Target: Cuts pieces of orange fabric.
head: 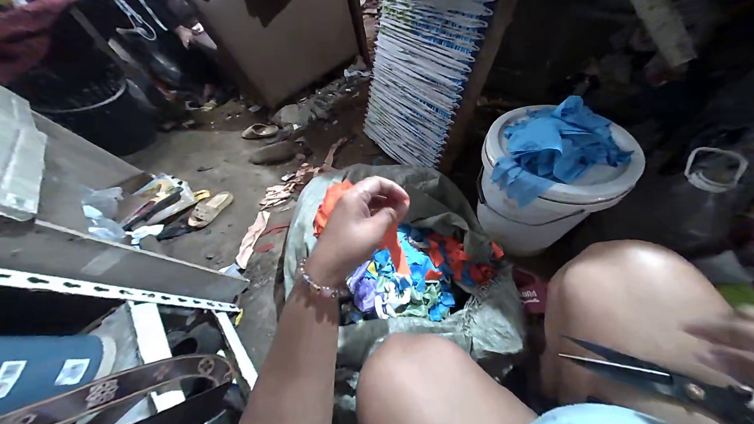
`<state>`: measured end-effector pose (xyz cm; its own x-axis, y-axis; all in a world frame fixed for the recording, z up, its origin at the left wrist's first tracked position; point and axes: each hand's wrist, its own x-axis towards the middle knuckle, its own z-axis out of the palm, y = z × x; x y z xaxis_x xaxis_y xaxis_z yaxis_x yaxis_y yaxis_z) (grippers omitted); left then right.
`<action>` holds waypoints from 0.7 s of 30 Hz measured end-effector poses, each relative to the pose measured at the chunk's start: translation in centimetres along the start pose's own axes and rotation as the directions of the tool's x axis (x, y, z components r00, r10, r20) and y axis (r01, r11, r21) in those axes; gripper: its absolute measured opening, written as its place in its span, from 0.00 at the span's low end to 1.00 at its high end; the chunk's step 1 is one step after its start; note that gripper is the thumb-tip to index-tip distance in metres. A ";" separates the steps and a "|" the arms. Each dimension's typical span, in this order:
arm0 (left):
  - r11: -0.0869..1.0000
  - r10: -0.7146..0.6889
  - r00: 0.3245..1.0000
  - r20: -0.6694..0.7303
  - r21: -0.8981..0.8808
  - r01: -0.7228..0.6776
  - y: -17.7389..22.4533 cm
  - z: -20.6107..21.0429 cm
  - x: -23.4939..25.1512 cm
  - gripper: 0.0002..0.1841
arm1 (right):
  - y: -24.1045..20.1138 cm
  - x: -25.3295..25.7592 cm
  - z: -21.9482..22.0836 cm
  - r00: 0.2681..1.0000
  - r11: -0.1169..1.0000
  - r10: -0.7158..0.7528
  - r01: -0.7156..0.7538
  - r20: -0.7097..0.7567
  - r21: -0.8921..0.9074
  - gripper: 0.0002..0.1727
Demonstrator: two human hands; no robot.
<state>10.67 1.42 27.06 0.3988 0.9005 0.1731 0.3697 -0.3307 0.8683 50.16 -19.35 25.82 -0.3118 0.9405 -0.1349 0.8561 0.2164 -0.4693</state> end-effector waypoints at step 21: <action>0.902 0.391 0.850 -0.352 0.332 -0.278 -0.8 7.3 -2.4 0.07 | -7.2 17.9 0.7 0.997 0.339 -0.059 -0.023 0.045 0.940 0.10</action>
<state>15.57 -2.59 22.53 0.1882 0.7357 0.6507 0.5009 -0.6417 0.5808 38.15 -4.21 26.15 -0.3801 0.9133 -0.1464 -0.0900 -0.1941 -0.9768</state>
